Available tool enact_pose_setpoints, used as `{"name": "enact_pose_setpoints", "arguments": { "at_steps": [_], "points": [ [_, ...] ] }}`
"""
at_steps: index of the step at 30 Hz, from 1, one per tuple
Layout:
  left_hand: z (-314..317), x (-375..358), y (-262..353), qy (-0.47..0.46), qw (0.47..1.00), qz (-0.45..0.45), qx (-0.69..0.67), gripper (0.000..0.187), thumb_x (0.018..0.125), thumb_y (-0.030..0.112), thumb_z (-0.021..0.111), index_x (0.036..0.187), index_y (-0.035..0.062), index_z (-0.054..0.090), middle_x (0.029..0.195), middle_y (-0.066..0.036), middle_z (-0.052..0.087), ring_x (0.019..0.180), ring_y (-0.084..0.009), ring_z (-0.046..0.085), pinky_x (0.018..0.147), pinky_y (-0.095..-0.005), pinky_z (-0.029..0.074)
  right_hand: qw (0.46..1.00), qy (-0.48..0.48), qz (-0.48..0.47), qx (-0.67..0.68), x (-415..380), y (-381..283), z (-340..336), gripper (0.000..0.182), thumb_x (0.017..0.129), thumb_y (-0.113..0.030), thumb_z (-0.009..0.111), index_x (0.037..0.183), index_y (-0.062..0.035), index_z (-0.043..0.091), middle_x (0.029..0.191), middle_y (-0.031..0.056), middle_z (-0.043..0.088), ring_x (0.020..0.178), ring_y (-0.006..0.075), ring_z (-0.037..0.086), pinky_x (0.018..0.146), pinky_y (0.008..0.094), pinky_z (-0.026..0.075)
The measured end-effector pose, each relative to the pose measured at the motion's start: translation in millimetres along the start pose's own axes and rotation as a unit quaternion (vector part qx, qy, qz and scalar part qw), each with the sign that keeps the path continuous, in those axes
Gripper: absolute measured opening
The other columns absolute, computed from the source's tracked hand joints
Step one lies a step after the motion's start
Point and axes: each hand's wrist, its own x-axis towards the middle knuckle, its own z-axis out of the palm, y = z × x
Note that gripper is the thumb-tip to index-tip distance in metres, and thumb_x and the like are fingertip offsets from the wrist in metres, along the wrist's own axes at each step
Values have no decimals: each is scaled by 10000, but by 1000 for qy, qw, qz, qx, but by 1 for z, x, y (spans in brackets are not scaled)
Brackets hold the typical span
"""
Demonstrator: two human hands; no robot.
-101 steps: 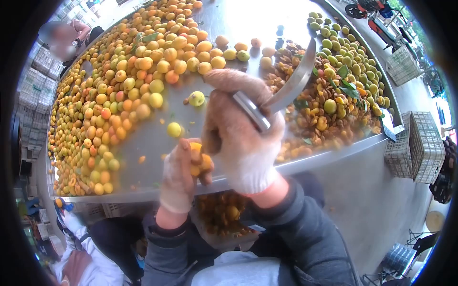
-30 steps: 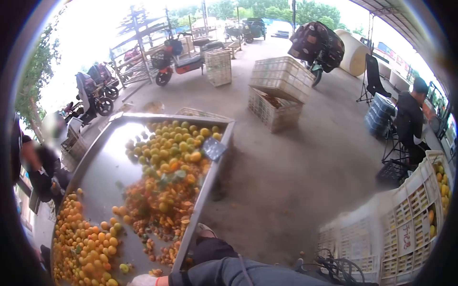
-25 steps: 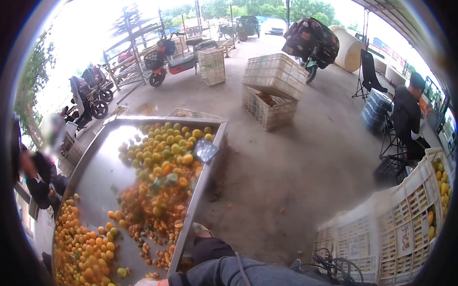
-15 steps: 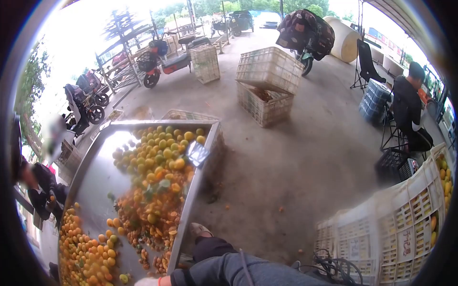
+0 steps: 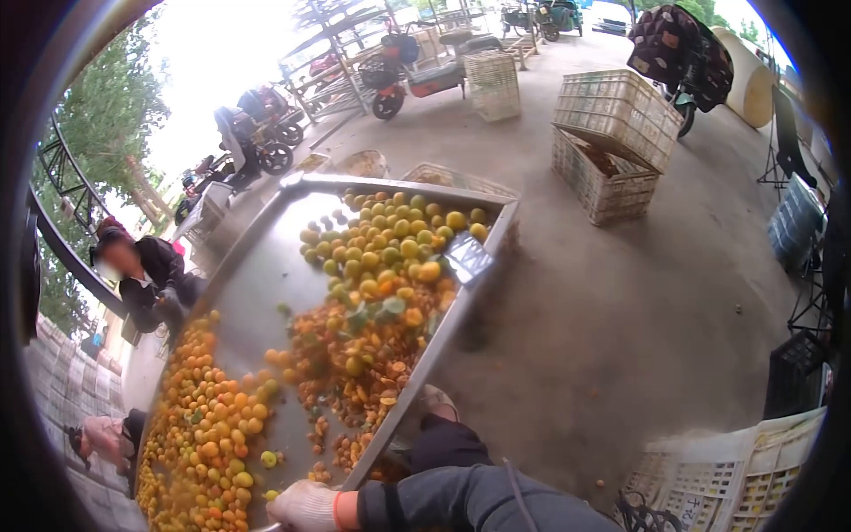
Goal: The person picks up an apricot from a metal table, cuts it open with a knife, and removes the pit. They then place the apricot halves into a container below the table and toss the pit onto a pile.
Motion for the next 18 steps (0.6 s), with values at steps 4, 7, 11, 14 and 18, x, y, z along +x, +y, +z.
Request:
{"name": "enact_pose_setpoints", "arguments": {
  "at_steps": [4,7,11,14,18],
  "points": [
    [-6,-9,12,19,996,-42,-75,439,939,501,478,861,106,652,589,-8,479,420,-118,375,362,-227,285,981,109,110,120,7,11,-8,128,787,-109,599,905,-75,562,784,174,627,772,393,613,644,465,469],
    [-56,19,-31,-101,974,-153,-131,317,951,370,518,1027,78,618,781,-75,607,555,-136,541,430,-237,413,980,92,174,34,18,32,-17,198,820,-246,625,939,-97,574,792,153,656,762,371,643,652,460,499],
    [-12,-74,-31,-126,988,-87,-17,389,883,223,677,1206,36,565,877,-113,655,713,-158,620,627,-269,502,970,129,208,15,18,52,-31,356,828,-313,691,1103,-103,605,902,165,677,779,336,675,696,418,547],
    [0,-81,-44,-125,959,-169,193,452,834,130,713,1236,-4,558,885,-92,655,764,-171,633,682,-295,511,920,287,162,212,17,66,-42,240,833,-190,679,1031,-56,661,791,59,641,566,134,607,486,288,489],
    [-8,-85,-65,-183,934,-42,304,464,831,190,700,1239,14,569,1120,-152,660,1033,-199,641,852,-298,502,774,326,296,456,9,62,-82,215,865,-166,647,1061,-78,652,637,-42,496,394,41,375,346,209,280]
  ]
}}
